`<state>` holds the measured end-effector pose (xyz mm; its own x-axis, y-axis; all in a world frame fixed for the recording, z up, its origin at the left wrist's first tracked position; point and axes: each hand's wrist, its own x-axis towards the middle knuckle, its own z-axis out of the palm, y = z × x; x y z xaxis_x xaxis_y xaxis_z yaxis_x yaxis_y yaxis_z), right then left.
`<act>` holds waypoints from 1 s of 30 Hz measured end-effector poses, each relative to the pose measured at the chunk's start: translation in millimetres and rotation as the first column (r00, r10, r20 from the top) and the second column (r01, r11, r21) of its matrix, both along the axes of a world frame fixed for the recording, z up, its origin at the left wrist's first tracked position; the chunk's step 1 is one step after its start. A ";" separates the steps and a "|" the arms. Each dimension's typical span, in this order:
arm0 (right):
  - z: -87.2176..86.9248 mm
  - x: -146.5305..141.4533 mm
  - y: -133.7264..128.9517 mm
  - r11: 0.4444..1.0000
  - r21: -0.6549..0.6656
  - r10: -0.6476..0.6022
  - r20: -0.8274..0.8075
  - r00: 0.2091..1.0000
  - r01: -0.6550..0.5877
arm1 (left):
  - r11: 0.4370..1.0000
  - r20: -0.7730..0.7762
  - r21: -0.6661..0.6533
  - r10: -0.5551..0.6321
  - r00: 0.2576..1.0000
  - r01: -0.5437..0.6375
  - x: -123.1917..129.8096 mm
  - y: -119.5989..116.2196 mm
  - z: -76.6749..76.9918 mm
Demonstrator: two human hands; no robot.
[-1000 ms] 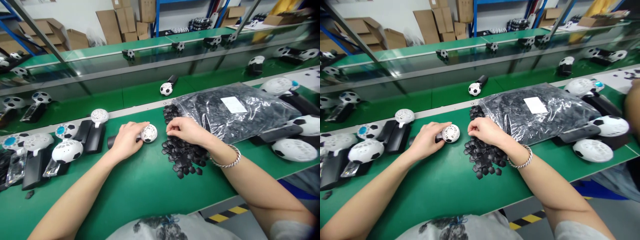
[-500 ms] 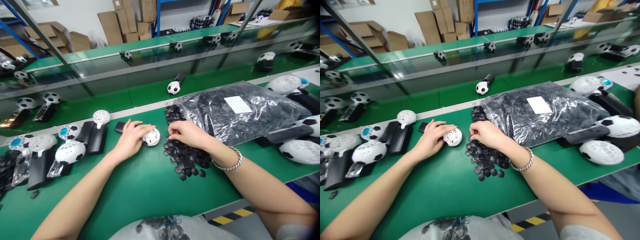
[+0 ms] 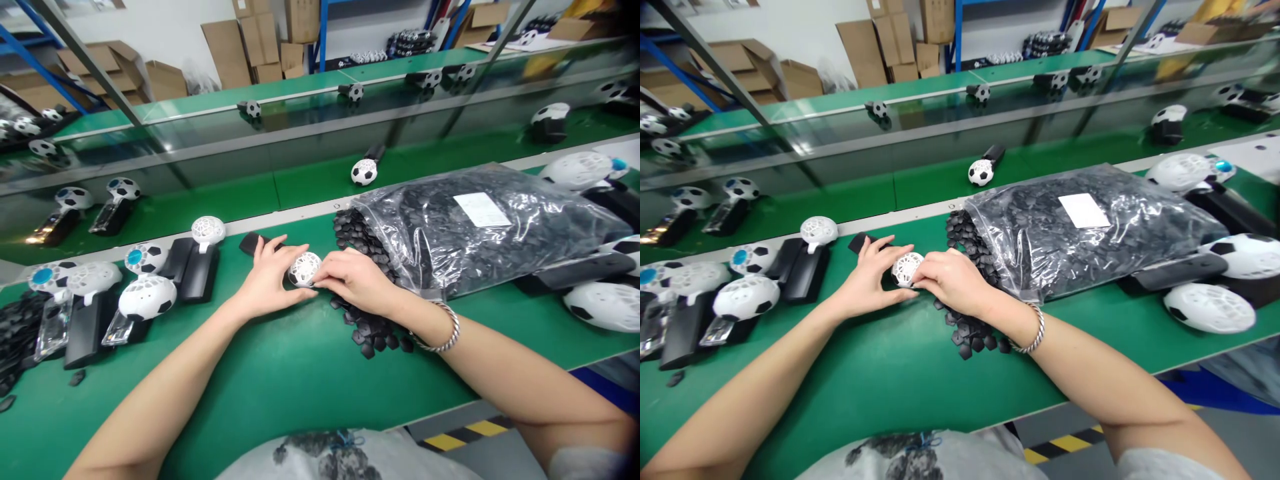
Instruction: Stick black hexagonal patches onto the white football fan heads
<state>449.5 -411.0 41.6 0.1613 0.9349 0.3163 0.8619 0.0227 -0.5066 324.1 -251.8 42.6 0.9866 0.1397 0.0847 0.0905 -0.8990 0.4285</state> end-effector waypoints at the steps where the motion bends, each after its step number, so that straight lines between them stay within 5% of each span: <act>1: -1.2 -0.5 1.0 1.000 0.006 -0.009 -0.022 1.000 0.009 | 1.000 0.010 -0.005 0.012 1.000 -0.012 0.7 -0.9 -0.8; 11: -13.5 -2.4 1.8 0.997 0.070 -0.012 -0.368 0.930 0.040 | 1.000 0.066 -0.008 -0.009 0.998 0.010 2.6 -2.2 -3.7; 18: -11.5 5.6 7.6 0.995 0.028 -0.076 -0.429 0.900 0.098 | 0.999 0.092 -0.028 -0.044 0.995 0.046 2.9 1.4 -5.1; 22: 1.3 24.3 1.1 0.985 -0.117 -0.153 -0.273 0.950 0.125 | 0.998 0.109 -0.023 -0.063 0.992 0.066 1.5 2.1 -7.4; 26: 4.5 28.8 -6.2 0.920 -0.350 -0.191 -0.004 0.982 0.177 | 0.997 0.067 -0.021 -0.066 0.996 0.068 2.0 2.7 -4.0; 30: 3.8 24.4 -5.3 0.866 -0.446 -0.205 0.101 0.974 0.228 | 0.987 -0.047 -0.144 -0.081 0.996 0.073 0.3 -1.7 1.4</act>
